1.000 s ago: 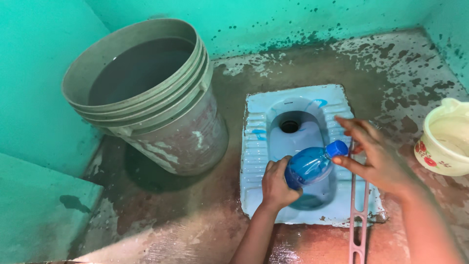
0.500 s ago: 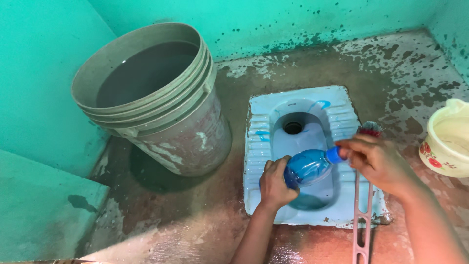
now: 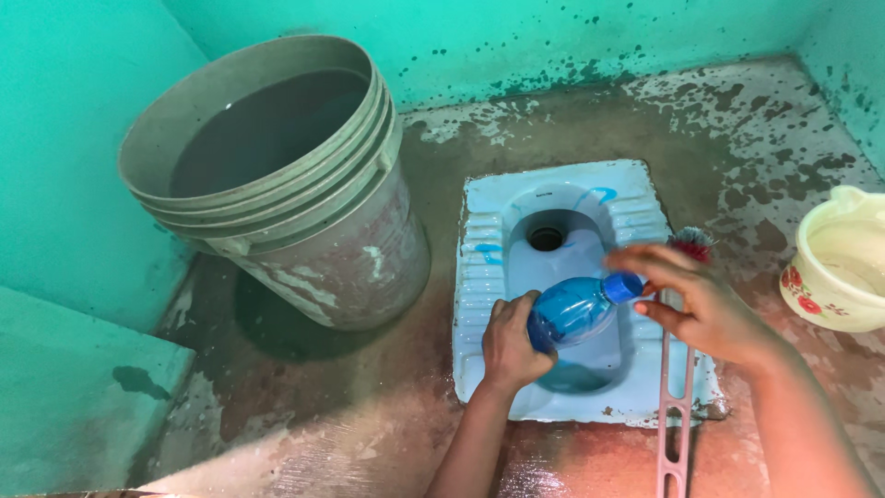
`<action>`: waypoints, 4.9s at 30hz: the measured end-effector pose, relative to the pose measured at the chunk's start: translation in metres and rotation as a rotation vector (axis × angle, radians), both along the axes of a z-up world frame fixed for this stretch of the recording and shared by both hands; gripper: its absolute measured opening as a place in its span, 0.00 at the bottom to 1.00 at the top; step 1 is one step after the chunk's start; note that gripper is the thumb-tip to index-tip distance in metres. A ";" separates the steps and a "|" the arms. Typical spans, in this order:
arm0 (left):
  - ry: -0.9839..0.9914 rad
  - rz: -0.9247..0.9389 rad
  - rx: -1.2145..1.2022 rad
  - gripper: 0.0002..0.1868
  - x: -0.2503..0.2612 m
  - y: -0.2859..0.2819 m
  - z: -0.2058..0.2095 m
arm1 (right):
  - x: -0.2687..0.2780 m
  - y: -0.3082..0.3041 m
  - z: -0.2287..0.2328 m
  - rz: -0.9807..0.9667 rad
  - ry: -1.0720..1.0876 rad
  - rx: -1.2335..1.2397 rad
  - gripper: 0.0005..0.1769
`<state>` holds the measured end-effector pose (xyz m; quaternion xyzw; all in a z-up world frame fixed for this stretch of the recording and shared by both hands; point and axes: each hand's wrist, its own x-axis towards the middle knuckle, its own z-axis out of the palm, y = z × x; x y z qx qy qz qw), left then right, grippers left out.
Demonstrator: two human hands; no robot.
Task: The person cleans a squat toilet by applying blue cleaning liquid from a bottle and scrubbing the surfaces with a brush.
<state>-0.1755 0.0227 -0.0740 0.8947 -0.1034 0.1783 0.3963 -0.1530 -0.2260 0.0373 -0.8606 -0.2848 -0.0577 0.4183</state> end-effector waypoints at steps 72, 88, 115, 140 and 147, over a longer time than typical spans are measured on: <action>0.529 -0.079 -0.369 0.18 -0.044 -0.138 -0.117 | 0.034 -0.124 -0.073 -0.861 -0.485 0.148 0.23; 0.452 0.060 -0.573 0.25 -0.007 -0.092 -0.077 | 0.017 -0.003 -0.128 -0.501 0.140 0.174 0.13; 0.526 -0.228 -0.771 0.33 -0.038 -0.133 -0.132 | 0.059 0.013 -0.204 -0.541 0.968 0.808 0.29; 0.715 -0.592 -1.241 0.34 -0.028 -0.141 -0.149 | 0.101 -0.031 -0.238 -0.612 0.814 0.869 0.14; 0.746 -0.636 -1.254 0.37 -0.038 -0.139 -0.122 | 0.105 -0.030 -0.230 -0.522 0.990 0.745 0.16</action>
